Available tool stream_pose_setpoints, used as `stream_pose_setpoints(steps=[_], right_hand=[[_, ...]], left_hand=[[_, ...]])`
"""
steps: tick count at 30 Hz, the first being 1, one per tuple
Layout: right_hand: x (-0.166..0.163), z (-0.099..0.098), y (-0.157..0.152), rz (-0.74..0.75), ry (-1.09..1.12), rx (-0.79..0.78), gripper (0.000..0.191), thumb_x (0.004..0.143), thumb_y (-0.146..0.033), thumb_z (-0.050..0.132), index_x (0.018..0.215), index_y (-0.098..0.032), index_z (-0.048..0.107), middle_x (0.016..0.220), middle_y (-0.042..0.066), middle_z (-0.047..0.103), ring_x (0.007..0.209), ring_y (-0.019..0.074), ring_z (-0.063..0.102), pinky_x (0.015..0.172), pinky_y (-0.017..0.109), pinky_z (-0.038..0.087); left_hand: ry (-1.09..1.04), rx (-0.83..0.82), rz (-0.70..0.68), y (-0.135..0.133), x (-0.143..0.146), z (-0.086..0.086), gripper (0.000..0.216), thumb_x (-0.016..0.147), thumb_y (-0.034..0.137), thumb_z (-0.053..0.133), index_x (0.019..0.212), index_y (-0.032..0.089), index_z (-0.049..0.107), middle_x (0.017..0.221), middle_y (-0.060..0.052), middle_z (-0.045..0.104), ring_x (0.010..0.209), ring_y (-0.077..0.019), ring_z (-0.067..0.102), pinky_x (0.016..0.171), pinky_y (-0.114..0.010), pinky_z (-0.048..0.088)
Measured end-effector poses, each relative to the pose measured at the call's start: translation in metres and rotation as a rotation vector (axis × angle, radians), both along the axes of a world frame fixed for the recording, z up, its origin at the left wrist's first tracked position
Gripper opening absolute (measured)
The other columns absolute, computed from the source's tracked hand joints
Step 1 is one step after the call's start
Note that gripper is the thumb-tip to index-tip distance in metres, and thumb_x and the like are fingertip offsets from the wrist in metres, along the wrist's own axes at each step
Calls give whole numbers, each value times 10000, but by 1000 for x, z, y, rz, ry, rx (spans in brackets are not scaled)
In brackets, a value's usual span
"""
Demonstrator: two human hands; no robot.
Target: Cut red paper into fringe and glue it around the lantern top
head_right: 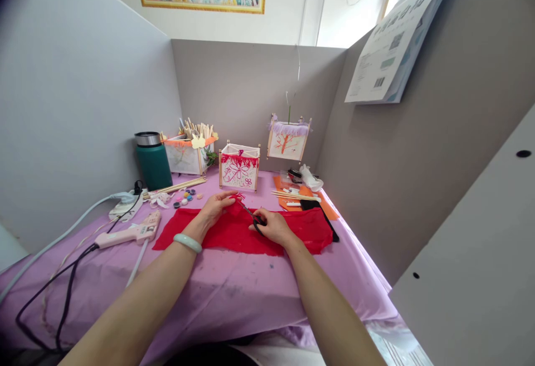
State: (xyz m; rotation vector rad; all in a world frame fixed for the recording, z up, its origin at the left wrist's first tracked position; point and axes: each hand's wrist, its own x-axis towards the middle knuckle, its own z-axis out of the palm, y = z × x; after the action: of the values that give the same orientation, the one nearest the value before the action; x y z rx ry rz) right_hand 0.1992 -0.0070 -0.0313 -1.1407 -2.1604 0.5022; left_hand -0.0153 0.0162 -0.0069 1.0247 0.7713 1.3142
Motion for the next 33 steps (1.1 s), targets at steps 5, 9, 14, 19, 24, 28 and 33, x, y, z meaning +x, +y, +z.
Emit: stream_pose_setpoints(steps=[5, 9, 14, 19, 24, 28, 33], right_hand=[[1, -1, 1, -6, -5, -4, 361, 698, -466, 644, 937, -200, 594, 634, -32, 523, 575, 109, 470, 529, 204, 311], [1, 1, 0, -23, -17, 1, 340, 701, -452, 649, 926, -203, 596, 631, -36, 524, 575, 105, 467, 533, 202, 307], [1, 1, 0, -20, -20, 1, 337, 698, -450, 653, 920, -203, 597, 628, -38, 516, 573, 105, 466, 529, 201, 303], [1, -1, 1, -13, -7, 2, 347, 693, -454, 653, 929, -206, 597, 631, -38, 513, 576, 106, 469, 530, 201, 310], [0, -1, 0, -13, -5, -2, 353, 690, -457, 653, 928, -202, 597, 626, -36, 516, 568, 106, 469, 525, 201, 312], [0, 0, 0, -13, -11, 5, 349, 693, -457, 653, 928, -206, 593, 624, -40, 515, 566, 104, 466, 525, 199, 309], [1, -1, 1, -11, -18, 3, 335, 696, -446, 654, 918, -203, 591, 635, -38, 528, 575, 105, 472, 533, 199, 312]], left_hand=[[-8, 0, 1, -1, 0, 1, 455, 571, 127, 734, 1014, 90, 637, 874, -117, 698, 681, -161, 647, 637, -247, 493], [-13, 3, -1, -1, 0, 1, 451, 574, 128, 736, 1012, 92, 639, 860, -110, 699, 672, -156, 645, 641, -249, 496], [-15, 2, -1, 0, 0, 0, 452, 573, 129, 739, 1013, 94, 641, 868, -110, 698, 681, -159, 646, 655, -258, 497], [10, 0, -10, -2, 0, 0, 463, 583, 138, 734, 1034, 96, 636, 894, -118, 695, 695, -167, 649, 662, -263, 493], [29, -10, -25, -5, 2, 2, 412, 597, 105, 712, 1003, 100, 646, 823, -89, 702, 623, -139, 631, 633, -248, 485], [31, -20, -34, -6, 3, 4, 395, 606, 92, 702, 997, 101, 646, 805, -79, 702, 602, -129, 623, 615, -238, 481], [42, -18, -32, -6, 2, 3, 406, 612, 104, 705, 1013, 101, 644, 822, -89, 701, 617, -135, 626, 626, -245, 479]])
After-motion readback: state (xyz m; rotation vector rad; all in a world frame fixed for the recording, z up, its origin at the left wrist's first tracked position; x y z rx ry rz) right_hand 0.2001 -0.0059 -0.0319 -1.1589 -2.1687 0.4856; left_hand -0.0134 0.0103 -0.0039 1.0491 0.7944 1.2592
